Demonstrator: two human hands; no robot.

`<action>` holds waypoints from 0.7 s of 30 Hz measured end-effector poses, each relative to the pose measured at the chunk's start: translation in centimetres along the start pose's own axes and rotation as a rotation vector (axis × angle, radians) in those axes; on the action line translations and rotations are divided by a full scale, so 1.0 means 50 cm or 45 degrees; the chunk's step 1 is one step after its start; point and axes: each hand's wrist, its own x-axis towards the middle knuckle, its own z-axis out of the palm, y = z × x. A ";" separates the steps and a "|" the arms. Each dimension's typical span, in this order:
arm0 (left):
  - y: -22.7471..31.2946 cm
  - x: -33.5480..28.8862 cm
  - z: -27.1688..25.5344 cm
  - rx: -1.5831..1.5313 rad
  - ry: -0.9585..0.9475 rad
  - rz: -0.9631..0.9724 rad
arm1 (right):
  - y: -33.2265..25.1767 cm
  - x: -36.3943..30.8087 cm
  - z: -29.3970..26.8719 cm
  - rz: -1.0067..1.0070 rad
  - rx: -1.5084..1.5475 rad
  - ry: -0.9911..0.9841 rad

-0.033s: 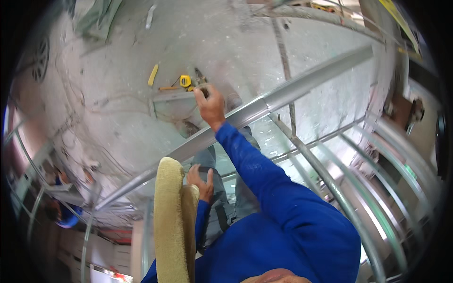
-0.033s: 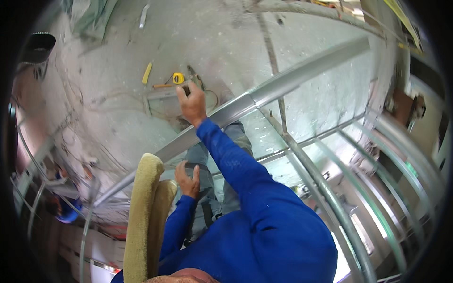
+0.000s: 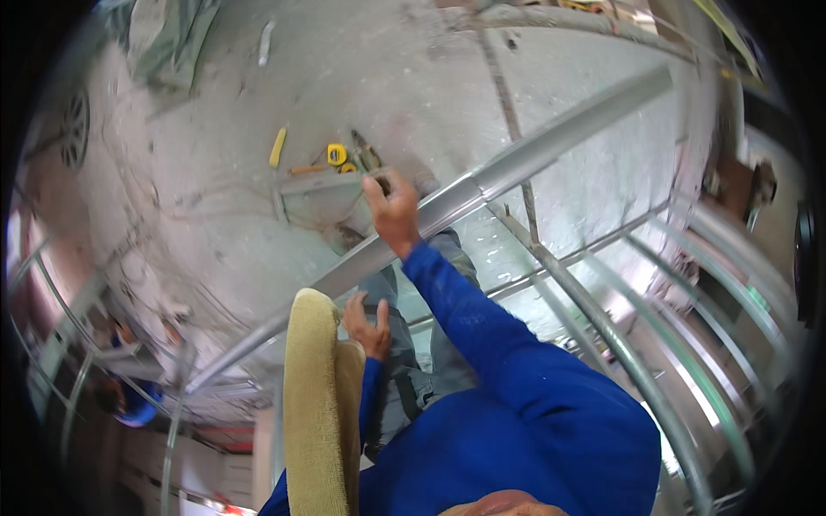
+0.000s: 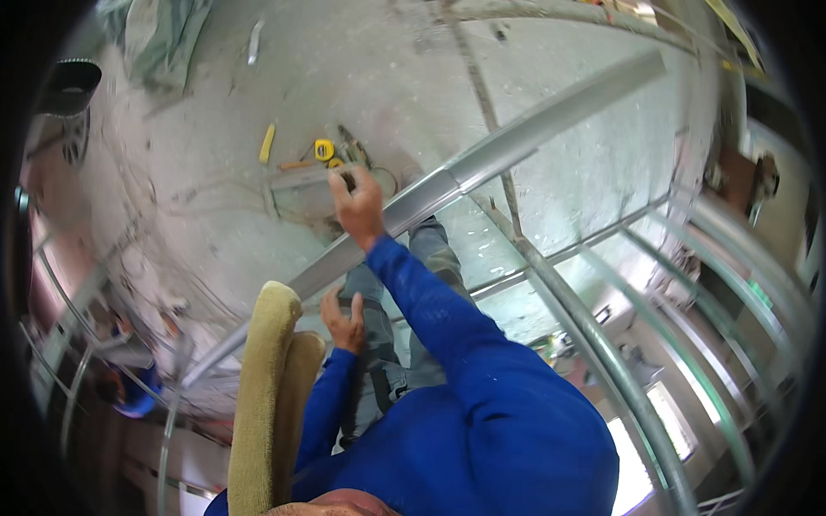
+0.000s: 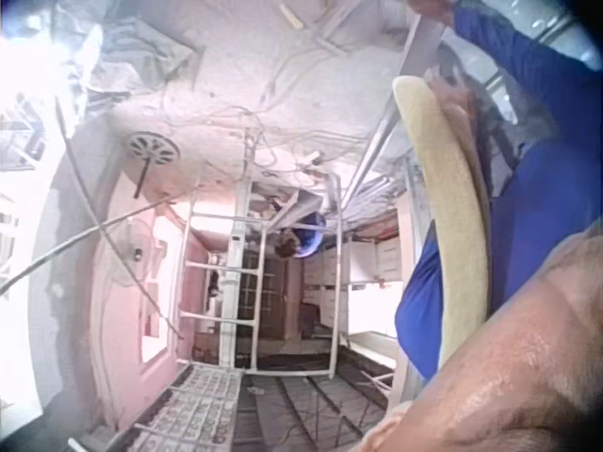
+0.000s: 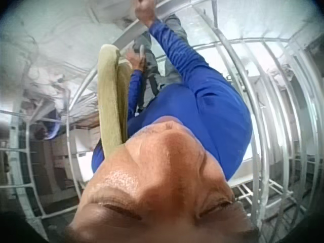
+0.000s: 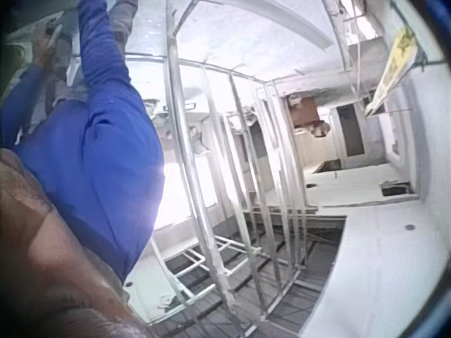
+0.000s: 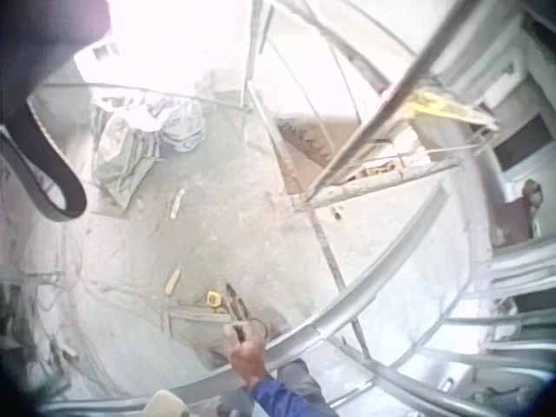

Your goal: The person measures and marks a metal frame with a tape measure and pencil, then uses tin snips to cut the frame along the marked line. The person then measures and positions the cut frame onto a larger metal structure.

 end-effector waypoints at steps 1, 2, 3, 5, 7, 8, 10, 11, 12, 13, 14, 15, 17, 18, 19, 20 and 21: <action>0.019 0.053 0.008 -0.120 0.031 0.043 | -0.041 -0.040 -0.051 0.093 0.010 0.166; 0.045 0.105 0.020 -0.273 0.033 0.059 | -0.066 -0.073 -0.106 0.104 0.040 0.285; 0.071 0.163 0.034 -0.339 -0.014 0.087 | -0.070 -0.089 -0.157 0.201 0.035 0.508; 0.151 0.286 0.078 -0.317 -0.140 0.222 | -0.050 -0.086 -0.264 0.291 -0.038 0.843; 0.243 0.397 0.148 -0.166 -0.228 0.496 | 0.002 -0.048 -0.337 0.405 -0.020 1.019; 0.289 0.434 0.187 -0.148 -0.224 0.707 | 0.024 -0.029 -0.366 0.476 0.085 1.050; 0.370 0.486 0.268 0.045 -0.240 0.856 | 0.052 0.004 -0.412 0.389 -0.105 1.121; 0.399 0.505 0.303 0.126 -0.367 0.773 | 0.060 0.029 -0.432 0.224 -0.400 1.151; 0.425 0.521 0.338 0.209 -0.486 0.685 | 0.064 0.056 -0.451 0.059 -0.699 1.162; 0.441 0.526 0.364 0.293 -0.599 0.586 | 0.062 0.081 -0.468 0.042 -0.553 1.216; 0.451 0.527 0.386 0.344 -0.653 0.544 | 0.058 0.108 -0.488 0.020 -0.411 1.267; 0.461 0.530 0.407 0.388 -0.701 0.503 | 0.054 0.135 -0.505 -0.070 -0.280 1.306; 0.467 0.522 0.435 0.424 -0.722 0.469 | 0.046 0.169 -0.526 0.183 -0.353 1.063; 0.469 0.516 0.443 0.405 -0.719 0.477 | 0.042 0.180 -0.536 0.302 -0.389 0.934; 0.471 0.510 0.449 0.388 -0.717 0.477 | 0.038 0.187 -0.535 0.345 -0.453 0.845; 0.474 0.509 0.452 0.372 -0.720 0.459 | 0.034 0.194 -0.537 0.297 -0.467 0.870; 0.475 0.510 0.452 0.378 -0.697 0.481 | 0.030 0.197 -0.534 0.321 -0.484 0.885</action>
